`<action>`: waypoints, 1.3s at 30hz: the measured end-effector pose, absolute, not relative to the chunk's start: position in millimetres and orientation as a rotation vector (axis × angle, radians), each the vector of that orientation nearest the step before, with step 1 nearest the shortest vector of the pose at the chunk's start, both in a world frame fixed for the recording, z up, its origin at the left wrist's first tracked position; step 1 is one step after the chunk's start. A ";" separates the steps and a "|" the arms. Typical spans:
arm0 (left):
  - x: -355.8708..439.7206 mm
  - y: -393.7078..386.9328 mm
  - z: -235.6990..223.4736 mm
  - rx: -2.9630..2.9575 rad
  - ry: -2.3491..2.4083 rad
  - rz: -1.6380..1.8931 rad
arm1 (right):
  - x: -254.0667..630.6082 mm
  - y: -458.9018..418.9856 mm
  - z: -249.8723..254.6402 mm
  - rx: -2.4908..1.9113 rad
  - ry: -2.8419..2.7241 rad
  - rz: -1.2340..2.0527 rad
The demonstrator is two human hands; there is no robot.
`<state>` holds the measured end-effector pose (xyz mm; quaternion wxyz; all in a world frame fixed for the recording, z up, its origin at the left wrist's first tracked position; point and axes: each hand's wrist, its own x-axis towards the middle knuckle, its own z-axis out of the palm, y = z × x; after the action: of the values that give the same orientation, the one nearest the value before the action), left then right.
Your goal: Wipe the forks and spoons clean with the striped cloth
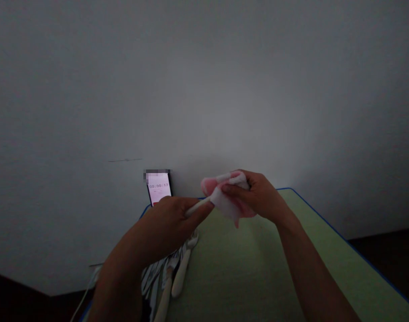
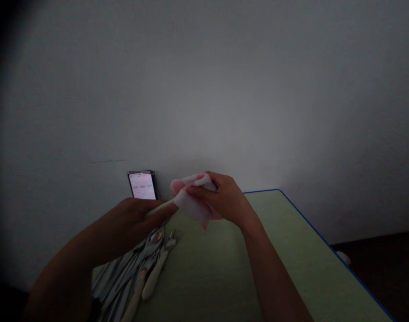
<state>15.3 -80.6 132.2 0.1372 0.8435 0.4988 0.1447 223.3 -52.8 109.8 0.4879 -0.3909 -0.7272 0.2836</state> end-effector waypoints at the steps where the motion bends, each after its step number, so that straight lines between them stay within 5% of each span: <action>1: 16.1 -81.6 132.4 2.460 1.432 0.412 | 223.4 -52.8 109.3 -0.932 -1.798 0.737; 22: 22.6 -85.4 136.5 2.577 1.517 0.569 | 217.7 -56.5 112.8 -0.965 -1.749 0.556; 29: 22.5 -81.6 137.1 2.505 1.511 0.869 | 226.1 -54.5 113.2 -0.911 -1.891 0.792; 39: 26.9 -77.2 132.4 2.520 1.545 0.792 | 224.4 -54.8 111.9 -0.954 -1.890 0.661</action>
<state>26.9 -77.2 132.4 0.0408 0.8227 0.5045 0.2587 224.4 -54.8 111.9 0.4455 -0.3849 -0.7630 0.2669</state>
